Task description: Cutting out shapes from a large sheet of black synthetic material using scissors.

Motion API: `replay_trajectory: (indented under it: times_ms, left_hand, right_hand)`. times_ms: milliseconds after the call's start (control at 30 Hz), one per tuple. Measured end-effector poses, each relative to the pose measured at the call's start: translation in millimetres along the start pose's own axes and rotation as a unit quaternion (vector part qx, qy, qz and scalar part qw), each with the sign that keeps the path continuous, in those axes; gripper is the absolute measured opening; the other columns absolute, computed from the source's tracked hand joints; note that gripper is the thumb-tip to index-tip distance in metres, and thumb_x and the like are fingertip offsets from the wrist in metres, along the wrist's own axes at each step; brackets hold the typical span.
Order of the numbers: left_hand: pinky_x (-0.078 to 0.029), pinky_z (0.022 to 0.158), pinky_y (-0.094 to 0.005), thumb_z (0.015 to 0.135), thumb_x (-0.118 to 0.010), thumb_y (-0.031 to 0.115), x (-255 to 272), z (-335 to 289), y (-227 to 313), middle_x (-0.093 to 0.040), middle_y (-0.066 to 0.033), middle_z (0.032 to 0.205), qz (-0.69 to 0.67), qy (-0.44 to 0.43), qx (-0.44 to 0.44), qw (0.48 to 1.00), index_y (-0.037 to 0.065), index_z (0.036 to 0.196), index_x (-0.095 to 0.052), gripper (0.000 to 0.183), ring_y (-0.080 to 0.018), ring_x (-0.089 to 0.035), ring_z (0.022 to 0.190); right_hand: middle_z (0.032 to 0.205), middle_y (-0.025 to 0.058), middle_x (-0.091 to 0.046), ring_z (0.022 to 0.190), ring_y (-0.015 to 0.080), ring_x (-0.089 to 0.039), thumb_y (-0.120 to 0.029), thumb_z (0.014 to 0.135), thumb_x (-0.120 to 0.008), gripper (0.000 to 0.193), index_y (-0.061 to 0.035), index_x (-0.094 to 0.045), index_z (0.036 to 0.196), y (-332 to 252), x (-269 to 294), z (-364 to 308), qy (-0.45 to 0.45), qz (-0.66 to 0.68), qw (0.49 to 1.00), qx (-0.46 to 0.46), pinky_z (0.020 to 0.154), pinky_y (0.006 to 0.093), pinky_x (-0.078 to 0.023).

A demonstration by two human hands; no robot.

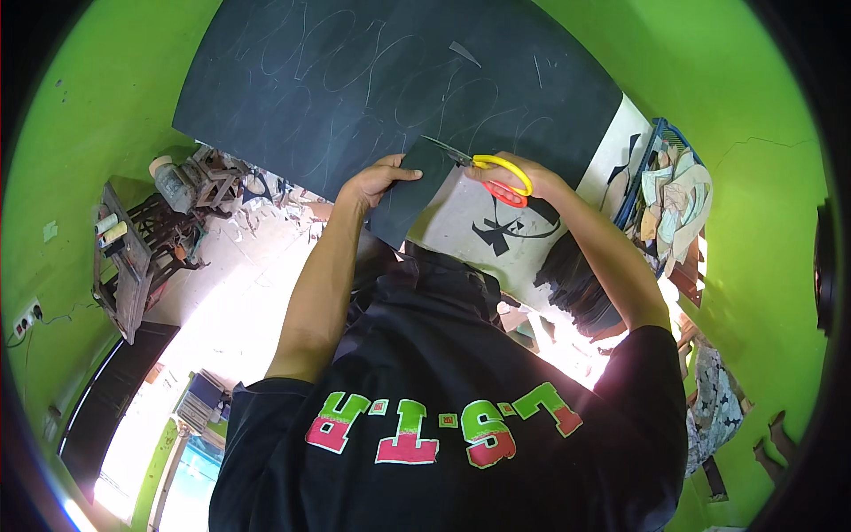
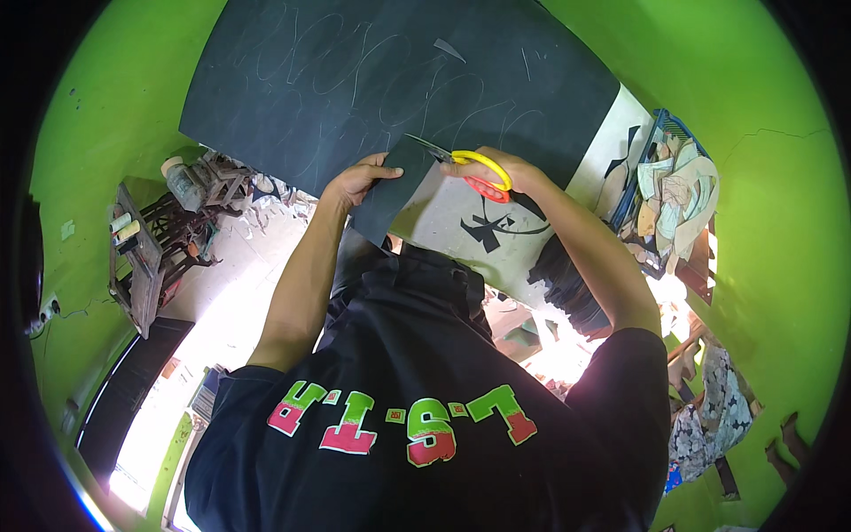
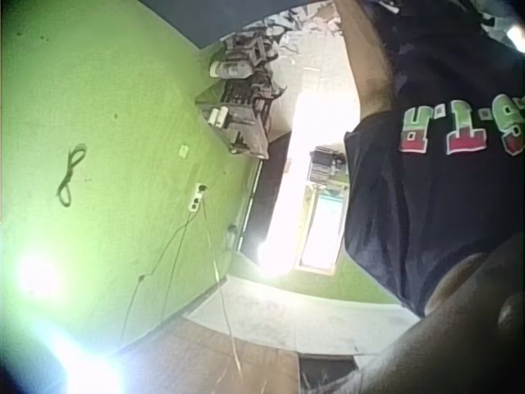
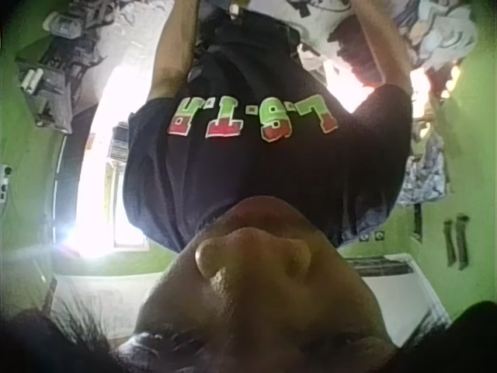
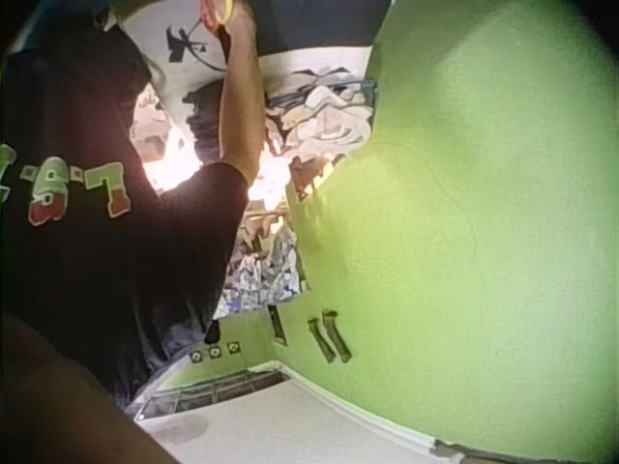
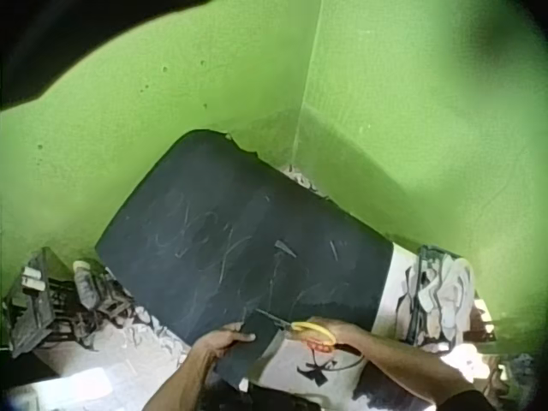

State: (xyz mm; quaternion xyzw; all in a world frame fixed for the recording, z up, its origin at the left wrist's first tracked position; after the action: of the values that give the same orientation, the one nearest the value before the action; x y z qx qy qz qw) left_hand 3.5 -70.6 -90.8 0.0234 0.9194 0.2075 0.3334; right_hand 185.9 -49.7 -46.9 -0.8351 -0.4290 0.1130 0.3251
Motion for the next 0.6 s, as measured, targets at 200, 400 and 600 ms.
replay_trajectory:
  times_ms: [200, 400, 600]
  left_hand:
    - [-0.059, 0.08, -0.0298, 0.091, -0.071, 0.011, -0.2, 5.1, -2.9, -0.07, -0.0094, 0.106, 0.007, -0.011, -0.013, 1.0, 0.0, 0.12, -0.06, 0.033, -0.0152, -0.07, 0.089]
    - [-0.058, 0.08, -0.0293, 0.089, -0.073, 0.012, 1.2, 1.0, 0.7, -0.07, -0.0092, 0.105, -0.022, -0.001, -0.035, 0.999, 0.0, 0.118, -0.061, 0.034, -0.0153, -0.069, 0.089]
    - [-0.058, 0.08, -0.0299, 0.088, -0.074, 0.012, 11.8, -10.2, 5.2, -0.069, -0.011, 0.108, 0.023, -0.023, -0.007, 0.999, 0.0, 0.119, -0.062, 0.036, -0.0164, -0.069, 0.091]
  right_hand:
    - [0.052, 0.0042, -0.05, 0.042, 0.0131, -0.052, -0.068, 0.091, -0.058, 0.066, -0.0072, -0.057, 0.066, 10.3, 1.4, 9.3, 0.006, 0.036, 0.996, -0.077, 0.045, 0.0306, -0.042]
    - [0.052, 0.0042, -0.05, 0.036, 0.0132, -0.048, -0.064, 0.088, -0.066, 0.061, -0.0052, -0.062, 0.07, -0.7, -1.5, -0.5, 0.044, 0.014, 0.993, -0.105, 0.035, 0.0291, -0.04]
    - [0.046, 0.0037, -0.049, 0.039, 0.0155, -0.054, -0.071, 0.08, -0.07, 0.068, -0.0075, -0.056, 0.059, -8.7, 5.2, 3.8, 0.075, -0.092, 0.989, -0.088, 0.041, 0.0295, -0.045]
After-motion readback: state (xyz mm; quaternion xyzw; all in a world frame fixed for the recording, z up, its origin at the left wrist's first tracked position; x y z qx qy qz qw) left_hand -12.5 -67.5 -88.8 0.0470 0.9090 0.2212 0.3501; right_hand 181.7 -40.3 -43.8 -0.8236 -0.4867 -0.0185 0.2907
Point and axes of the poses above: each hand's wrist, its own z-axis towards the middle knuckle, its own x-axis out of the back of the hand, y = z × x, the point moved 10 cm from there along z, towards the middle knuckle
